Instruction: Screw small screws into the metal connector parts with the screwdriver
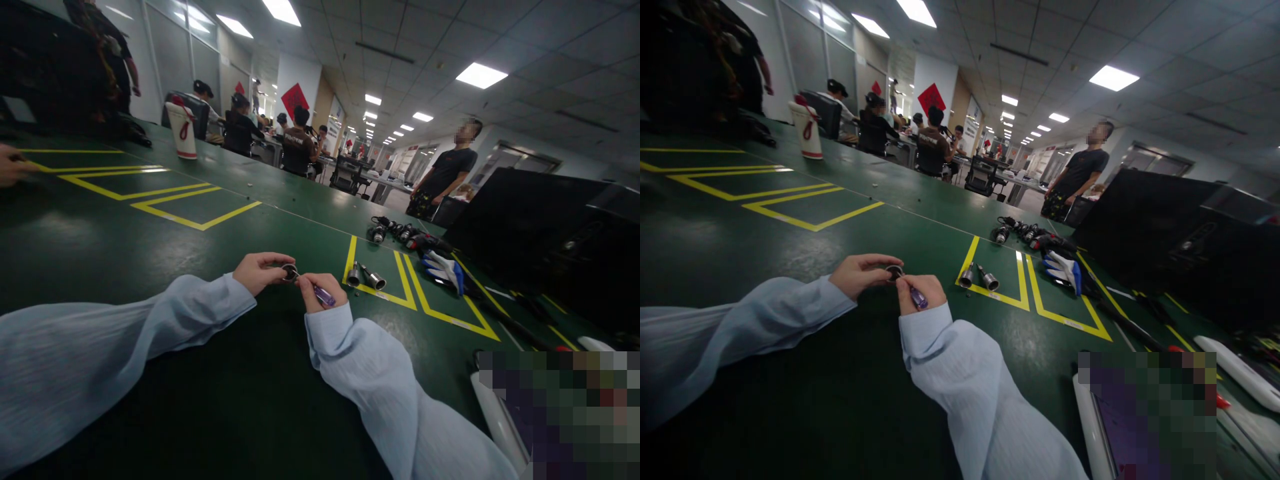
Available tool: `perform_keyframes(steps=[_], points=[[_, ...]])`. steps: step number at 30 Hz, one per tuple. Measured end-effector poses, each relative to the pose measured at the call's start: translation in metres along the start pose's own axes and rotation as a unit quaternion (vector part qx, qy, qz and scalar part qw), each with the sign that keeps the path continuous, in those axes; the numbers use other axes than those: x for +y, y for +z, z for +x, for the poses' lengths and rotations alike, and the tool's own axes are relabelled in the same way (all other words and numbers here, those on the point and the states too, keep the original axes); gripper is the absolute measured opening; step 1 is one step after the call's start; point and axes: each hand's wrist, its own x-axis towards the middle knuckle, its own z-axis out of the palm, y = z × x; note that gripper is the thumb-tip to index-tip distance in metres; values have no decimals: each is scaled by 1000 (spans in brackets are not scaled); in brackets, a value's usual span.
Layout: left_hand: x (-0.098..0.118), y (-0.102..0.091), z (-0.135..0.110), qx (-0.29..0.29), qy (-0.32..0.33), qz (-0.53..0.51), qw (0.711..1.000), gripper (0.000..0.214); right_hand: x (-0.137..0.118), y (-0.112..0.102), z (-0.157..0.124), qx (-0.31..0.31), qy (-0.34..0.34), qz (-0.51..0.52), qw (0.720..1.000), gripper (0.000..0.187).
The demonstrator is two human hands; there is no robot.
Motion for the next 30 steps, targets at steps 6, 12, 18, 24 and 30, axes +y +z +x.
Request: perform_keyframes(steps=[6,12,18,24,30], points=[[2,1,-1,7,-1,18,1000,30,-2,-2,-1,0,16,-10,1000,19],[5,2,-4,-8,26,31,999,29,3,1,-3,5,52,-1,999,19],[-2,3,-3,0,85,17,996,29,2,1,-3,0,38,-32,999,22],[-7,3,-2,-8,146,50,988,27,2,2,-3,12,34,-30,999,21],[-7,2,-1,-10,103,28,994,31,3,2,-3,22,26,-6,999,19]])
